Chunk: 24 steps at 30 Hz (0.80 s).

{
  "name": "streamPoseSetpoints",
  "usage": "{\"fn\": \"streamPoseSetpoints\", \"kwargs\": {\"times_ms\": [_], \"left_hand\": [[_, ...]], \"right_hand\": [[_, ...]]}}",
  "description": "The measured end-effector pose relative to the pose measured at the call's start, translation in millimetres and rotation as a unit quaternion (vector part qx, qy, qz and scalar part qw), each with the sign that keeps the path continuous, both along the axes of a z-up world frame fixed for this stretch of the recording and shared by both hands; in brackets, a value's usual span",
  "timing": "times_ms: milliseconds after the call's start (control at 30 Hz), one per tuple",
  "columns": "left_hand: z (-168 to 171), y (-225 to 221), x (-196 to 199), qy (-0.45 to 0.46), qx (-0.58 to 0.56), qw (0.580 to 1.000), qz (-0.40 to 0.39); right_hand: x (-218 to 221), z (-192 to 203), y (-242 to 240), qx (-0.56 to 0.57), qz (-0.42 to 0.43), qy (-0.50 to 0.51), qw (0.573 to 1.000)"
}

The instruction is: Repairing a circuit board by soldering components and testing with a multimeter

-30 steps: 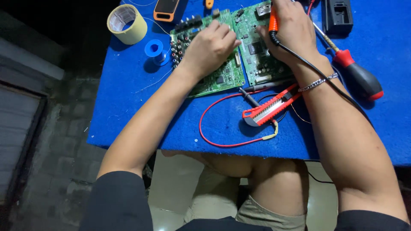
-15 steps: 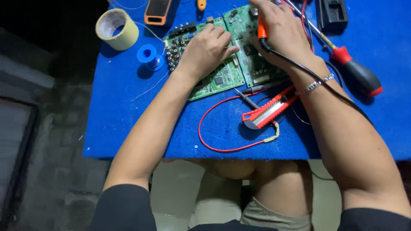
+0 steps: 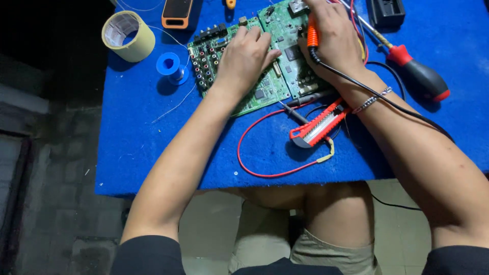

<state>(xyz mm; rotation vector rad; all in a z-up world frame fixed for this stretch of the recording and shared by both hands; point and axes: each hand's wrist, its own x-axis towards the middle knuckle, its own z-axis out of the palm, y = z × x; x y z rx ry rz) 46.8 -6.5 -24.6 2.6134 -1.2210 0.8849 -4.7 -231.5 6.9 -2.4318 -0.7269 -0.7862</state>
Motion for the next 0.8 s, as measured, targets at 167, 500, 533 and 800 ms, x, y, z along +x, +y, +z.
{"fn": "streamPoseSetpoints", "kwargs": {"times_ms": [167, 500, 533, 800], "left_hand": [[-6, -8, -7, 0.061, -0.051, 0.995, 0.065], [29, -9, -46, 0.063, -0.183, 0.981, -0.019], [31, -8, -48, 0.085, -0.178, 0.979, -0.046], [39, 4, -50, 0.08, -0.113, 0.973, -0.182]], "right_hand": [[-4, 1, 3, 0.028, -0.02, 0.008, 0.999], [-4, 7, -5, 0.085, -0.023, -0.027, 0.996], [-6, 8, -6, 0.102, -0.018, -0.062, 0.993], [9, -58, -59, -0.325, -0.348, -0.313, 0.822]]}}
